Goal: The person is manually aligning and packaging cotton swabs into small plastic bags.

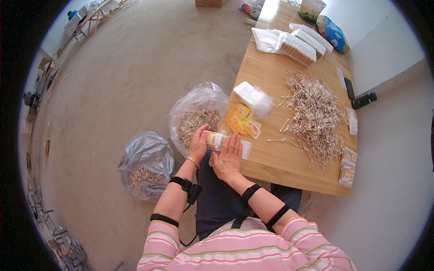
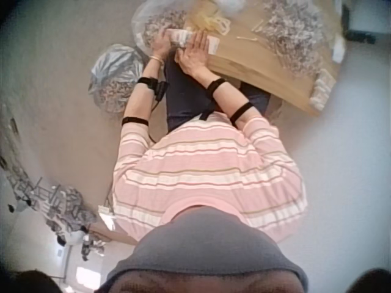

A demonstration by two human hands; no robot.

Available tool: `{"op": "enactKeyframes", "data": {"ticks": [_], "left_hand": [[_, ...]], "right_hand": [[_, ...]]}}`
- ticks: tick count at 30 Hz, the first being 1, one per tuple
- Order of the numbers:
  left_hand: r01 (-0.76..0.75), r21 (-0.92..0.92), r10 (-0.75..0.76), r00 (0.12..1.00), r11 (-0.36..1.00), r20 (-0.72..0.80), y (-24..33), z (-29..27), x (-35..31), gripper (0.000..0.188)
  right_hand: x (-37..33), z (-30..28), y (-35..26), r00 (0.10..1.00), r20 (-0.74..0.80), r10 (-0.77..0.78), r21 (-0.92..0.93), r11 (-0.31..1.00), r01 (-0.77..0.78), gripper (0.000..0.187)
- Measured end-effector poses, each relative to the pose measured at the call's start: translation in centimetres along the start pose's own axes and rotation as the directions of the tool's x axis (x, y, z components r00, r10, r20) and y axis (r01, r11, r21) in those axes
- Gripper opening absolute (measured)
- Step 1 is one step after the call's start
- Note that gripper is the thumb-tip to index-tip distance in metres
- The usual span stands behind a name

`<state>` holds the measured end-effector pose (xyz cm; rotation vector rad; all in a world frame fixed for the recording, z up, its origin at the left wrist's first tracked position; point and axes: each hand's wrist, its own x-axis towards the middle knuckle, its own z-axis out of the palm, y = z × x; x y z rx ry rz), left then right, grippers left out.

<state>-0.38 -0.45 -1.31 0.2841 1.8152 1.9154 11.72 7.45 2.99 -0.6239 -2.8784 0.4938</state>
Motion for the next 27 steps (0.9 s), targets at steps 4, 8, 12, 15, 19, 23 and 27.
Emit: {"op": "enactKeyframes", "data": {"ticks": [4, 8, 12, 15, 19, 23, 27], "left_hand": [[0.004, 0.011, -0.004, 1.0, 1.0, -0.022, 0.2, 0.1, 0.1, 0.031], [0.045, -0.068, -0.044, 0.999, 0.997, 0.01, 0.4, -0.4, 0.2, 0.033], [0.101, -0.135, -0.097, 0.995, 0.986, 0.036, 1.6, -0.9, 0.6, 0.039], [0.088, -0.1, -0.078, 0.991, 0.991, 0.106, 1.3, -0.8, 0.6, 0.043], [0.103, -0.112, -0.086, 0.985, 0.988, 0.147, 0.4, -0.8, 0.9, 0.044], [0.102, -0.134, -0.082, 0.986, 0.986, 0.148, 0.1, -1.0, 0.8, 0.044], [0.098, -0.191, -0.067, 0.984, 0.977, 0.163, 0.1, -0.8, 0.8, 0.046]], "right_hand": [[0.2, 0.3, -0.3, 1.0, -0.007, 0.001, 0.049, 0.999, 0.0, 0.083], [0.6, 0.0, 0.4, 1.0, 0.015, 0.005, 0.133, 0.991, -0.007, 0.076], [2.2, -0.9, 2.1, 0.978, -0.2, 0.052, 0.596, 0.799, 0.079, 0.057], [2.9, -0.8, 1.8, 0.973, -0.203, 0.111, 0.729, 0.68, 0.074, 0.049], [3.4, -0.3, 1.3, 0.961, -0.225, 0.158, 0.792, 0.605, 0.086, 0.044], [3.4, 0.2, 1.2, 0.962, -0.206, 0.177, 0.825, 0.56, 0.073, 0.043], [4.0, 1.2, 0.3, 0.957, -0.234, 0.174, 0.852, 0.511, 0.115, 0.04]]}}
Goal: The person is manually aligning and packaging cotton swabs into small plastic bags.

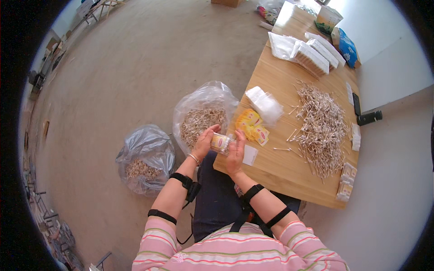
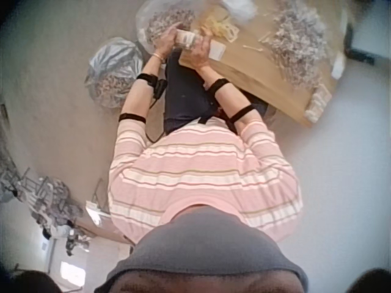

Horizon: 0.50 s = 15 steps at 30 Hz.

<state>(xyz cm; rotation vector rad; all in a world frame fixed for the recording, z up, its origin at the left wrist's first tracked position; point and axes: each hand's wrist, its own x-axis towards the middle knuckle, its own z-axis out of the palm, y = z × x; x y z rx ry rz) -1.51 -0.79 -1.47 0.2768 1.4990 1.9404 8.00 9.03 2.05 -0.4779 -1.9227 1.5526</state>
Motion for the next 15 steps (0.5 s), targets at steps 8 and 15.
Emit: {"op": "enactKeyframes", "data": {"ticks": [8, 15], "left_hand": [[-0.061, 0.084, 0.059, 0.998, 0.995, 0.026, 0.4, 0.5, -0.1, 0.045], [-0.04, 0.322, 0.229, 0.787, 0.946, -0.573, -2.5, 0.9, -2.1, 0.048]], "right_hand": [[0.2, 2.3, -0.9, 1.0, 0.016, 0.007, -0.052, 0.999, -0.006, 0.038], [0.1, 2.8, 0.0, 0.998, 0.0, -0.061, -0.239, 0.969, 0.06, 0.035]]}}
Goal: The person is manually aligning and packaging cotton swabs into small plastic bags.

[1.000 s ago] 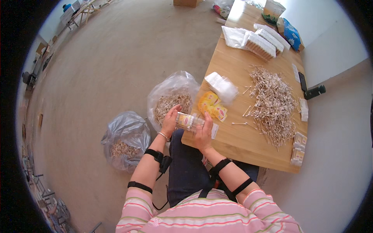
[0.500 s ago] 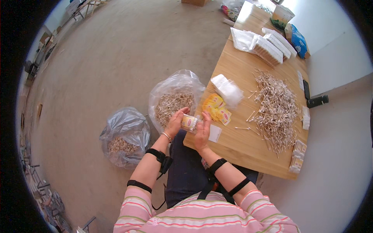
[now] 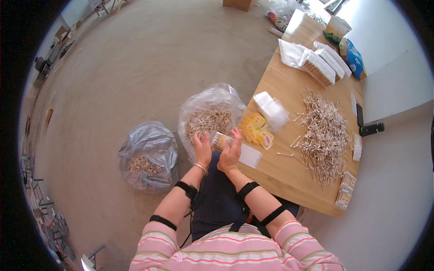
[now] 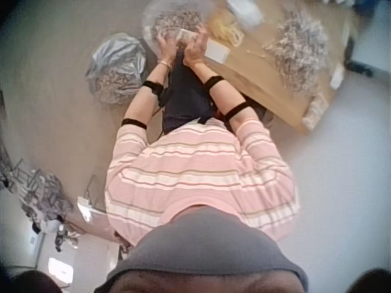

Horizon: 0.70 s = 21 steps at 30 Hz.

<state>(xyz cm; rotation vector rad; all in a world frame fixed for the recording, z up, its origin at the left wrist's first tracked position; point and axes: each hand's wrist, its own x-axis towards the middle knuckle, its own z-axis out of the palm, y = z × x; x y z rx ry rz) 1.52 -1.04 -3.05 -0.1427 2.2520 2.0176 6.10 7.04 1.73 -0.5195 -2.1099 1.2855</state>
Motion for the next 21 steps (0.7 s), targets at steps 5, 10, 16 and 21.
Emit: {"op": "enactKeyframes", "data": {"ticks": [5, 10, 16, 21], "left_hand": [[0.523, -0.101, -0.493, 0.841, 0.846, 0.223, 4.3, -1.4, -3.3, 0.038], [0.447, -0.308, -0.408, 0.894, 0.84, 0.186, 3.5, 0.0, -3.3, 0.026], [0.387, -0.276, -0.377, 0.922, 0.88, 0.093, 5.2, 1.7, -4.7, 0.023], [0.393, -0.19, -0.378, 0.919, 0.9, 0.108, 3.8, 1.3, -3.6, 0.023]], "right_hand": [[0.3, -0.5, 0.0, 0.999, 0.029, -0.013, 0.003, 1.0, 0.013, 0.032], [0.2, -0.4, -0.3, 0.995, 0.098, 0.032, 0.022, 0.999, -0.035, 0.03], [0.5, -1.4, 0.1, 0.978, 0.208, 0.012, 0.041, 0.999, -0.021, 0.035], [0.6, -1.6, -0.4, 0.959, 0.279, 0.054, 0.048, 0.996, -0.07, 0.037]]}}
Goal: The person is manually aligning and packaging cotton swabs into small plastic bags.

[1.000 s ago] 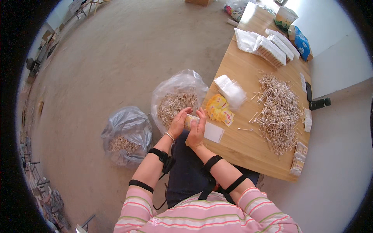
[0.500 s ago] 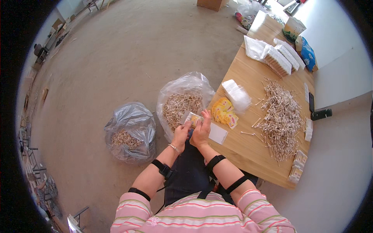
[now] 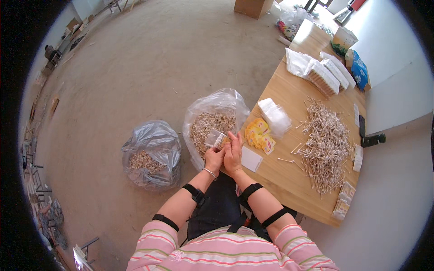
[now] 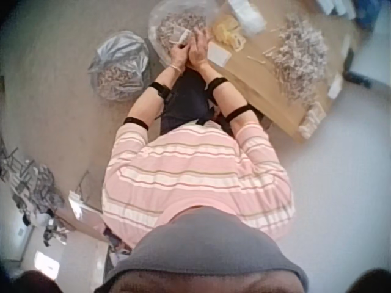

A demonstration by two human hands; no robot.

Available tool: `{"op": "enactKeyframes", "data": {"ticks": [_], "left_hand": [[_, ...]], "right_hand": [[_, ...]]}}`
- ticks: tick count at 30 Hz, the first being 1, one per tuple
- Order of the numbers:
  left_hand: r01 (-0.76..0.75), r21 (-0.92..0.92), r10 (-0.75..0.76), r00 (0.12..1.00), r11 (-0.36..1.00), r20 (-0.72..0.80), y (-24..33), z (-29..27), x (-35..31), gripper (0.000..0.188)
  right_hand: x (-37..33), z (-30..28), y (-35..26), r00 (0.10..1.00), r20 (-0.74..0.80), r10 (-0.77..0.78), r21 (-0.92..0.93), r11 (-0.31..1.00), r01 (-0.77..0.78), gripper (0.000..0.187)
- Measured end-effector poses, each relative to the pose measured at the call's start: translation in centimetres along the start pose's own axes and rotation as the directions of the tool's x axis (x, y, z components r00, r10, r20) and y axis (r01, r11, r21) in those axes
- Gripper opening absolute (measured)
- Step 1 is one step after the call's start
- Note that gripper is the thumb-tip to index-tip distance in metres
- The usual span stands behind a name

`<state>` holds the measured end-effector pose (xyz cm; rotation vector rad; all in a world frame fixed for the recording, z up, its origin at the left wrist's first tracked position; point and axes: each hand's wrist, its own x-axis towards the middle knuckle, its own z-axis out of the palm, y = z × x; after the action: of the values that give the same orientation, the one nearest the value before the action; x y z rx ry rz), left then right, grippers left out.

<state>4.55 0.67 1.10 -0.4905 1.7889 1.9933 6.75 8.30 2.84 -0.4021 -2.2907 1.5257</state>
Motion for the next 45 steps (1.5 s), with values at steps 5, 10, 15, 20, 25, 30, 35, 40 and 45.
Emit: {"op": "enactKeyframes", "data": {"ticks": [5, 10, 15, 20, 25, 30, 35, 40, 45], "left_hand": [[-0.03, -0.343, 0.049, 0.998, 0.939, 0.046, 0.6, 0.5, 0.8, 0.021], [-0.084, -0.207, 0.092, 0.995, 0.975, 0.027, -0.8, 0.1, 1.7, 0.021], [-0.031, -0.127, 0.044, 0.994, 0.991, 0.097, 0.7, 0.9, 0.3, 0.023], [-0.08, -0.13, 0.093, 0.991, 0.988, 0.095, -0.5, 0.6, 1.0, 0.021], [-0.031, -0.439, 0.094, 0.988, 0.898, 0.123, 0.4, -0.4, 1.3, 0.019], [-0.136, -0.153, 0.132, 0.991, 0.979, -0.039, 0.1, 0.5, 0.3, 0.015], [-0.081, -0.058, 0.081, 0.997, 0.995, 0.002, 0.9, 0.7, -0.4, 0.017], [-0.109, -0.009, 0.109, 0.994, 0.994, 0.003, 1.0, 0.7, -0.4, 0.019], [-0.077, -0.024, 0.079, 0.994, 0.997, 0.076, 1.0, 0.3, -0.2, 0.025]], "right_hand": [[0.0, 0.0, 0.6, 1.0, -0.022, 0.002, 0.05, 0.999, -0.001, 0.038], [0.0, 0.3, -0.1, 1.0, 0.0, -0.012, 0.07, 0.997, 0.012, 0.04], [0.1, -0.2, 0.1, 1.0, 0.017, -0.011, 0.034, 0.999, 0.01, 0.038], [0.2, 0.1, 0.0, 0.999, 0.005, -0.038, -0.024, 0.999, 0.038, 0.037], [0.2, 0.4, 0.6, 0.996, -0.065, -0.067, 0.009, 0.998, 0.067, 0.039], [0.0, 0.3, 0.4, 0.996, -0.018, -0.083, 0.054, 0.995, 0.084, 0.04], [0.2, 0.2, 0.5, 0.997, -0.019, -0.074, 0.01, 0.997, 0.074, 0.04], [0.2, 0.4, 0.4, 0.991, -0.065, -0.116, 0.013, 0.993, 0.117, 0.038], [0.4, 0.4, 0.1, 0.998, -0.039, -0.05, -0.015, 0.999, 0.05, 0.034]]}}
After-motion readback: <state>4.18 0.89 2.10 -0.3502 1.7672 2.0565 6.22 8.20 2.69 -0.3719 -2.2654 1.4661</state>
